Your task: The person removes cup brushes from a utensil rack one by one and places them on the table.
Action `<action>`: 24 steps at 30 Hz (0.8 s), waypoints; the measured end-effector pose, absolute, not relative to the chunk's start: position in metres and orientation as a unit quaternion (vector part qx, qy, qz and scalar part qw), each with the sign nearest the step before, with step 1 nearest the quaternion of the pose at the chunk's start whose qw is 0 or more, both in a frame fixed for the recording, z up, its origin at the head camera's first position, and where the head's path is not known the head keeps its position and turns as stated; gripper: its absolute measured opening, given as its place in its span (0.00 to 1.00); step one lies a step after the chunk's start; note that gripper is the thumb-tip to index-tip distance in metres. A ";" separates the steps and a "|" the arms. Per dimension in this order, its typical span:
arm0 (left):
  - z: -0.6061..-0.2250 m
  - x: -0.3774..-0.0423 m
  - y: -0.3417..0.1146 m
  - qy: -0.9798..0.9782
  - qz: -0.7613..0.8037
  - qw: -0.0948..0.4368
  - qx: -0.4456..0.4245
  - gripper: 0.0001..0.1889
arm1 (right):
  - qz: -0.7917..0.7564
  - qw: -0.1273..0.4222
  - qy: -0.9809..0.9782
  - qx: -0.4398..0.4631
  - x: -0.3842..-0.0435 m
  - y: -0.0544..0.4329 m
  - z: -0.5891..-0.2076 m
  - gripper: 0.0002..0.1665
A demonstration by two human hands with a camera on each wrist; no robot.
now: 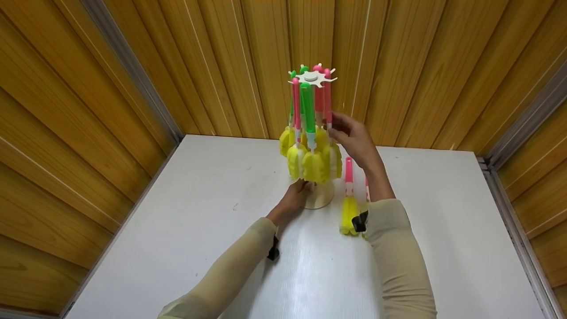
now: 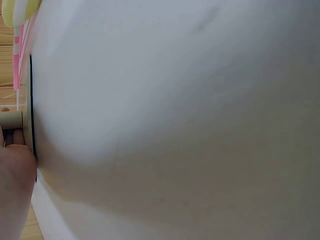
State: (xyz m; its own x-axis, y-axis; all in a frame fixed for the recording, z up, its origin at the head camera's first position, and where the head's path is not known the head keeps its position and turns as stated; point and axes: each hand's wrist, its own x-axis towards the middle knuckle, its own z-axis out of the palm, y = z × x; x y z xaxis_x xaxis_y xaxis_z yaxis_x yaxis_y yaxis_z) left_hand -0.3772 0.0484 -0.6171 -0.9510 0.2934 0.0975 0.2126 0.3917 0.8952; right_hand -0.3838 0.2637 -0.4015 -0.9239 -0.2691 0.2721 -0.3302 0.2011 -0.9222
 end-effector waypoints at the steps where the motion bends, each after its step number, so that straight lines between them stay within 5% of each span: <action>1: -0.617 -0.377 0.049 0.834 0.529 0.037 0.152 0.26 | 0.602 0.027 -0.774 0.195 -0.383 0.264 -0.401 0.30; 24: -0.617 -0.379 0.048 0.832 0.535 0.041 0.140 0.24 | 0.570 0.088 -0.795 0.190 -0.370 0.261 -0.390 0.26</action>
State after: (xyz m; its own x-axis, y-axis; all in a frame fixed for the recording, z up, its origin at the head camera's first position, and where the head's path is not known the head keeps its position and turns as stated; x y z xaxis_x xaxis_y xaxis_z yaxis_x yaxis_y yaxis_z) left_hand -0.3793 0.0481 -0.6169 -0.9573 0.2771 0.0823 0.1898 0.3879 0.9019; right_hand -0.3704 0.2614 -0.3901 -0.9124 -0.2008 0.3567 -0.4022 0.2783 -0.8722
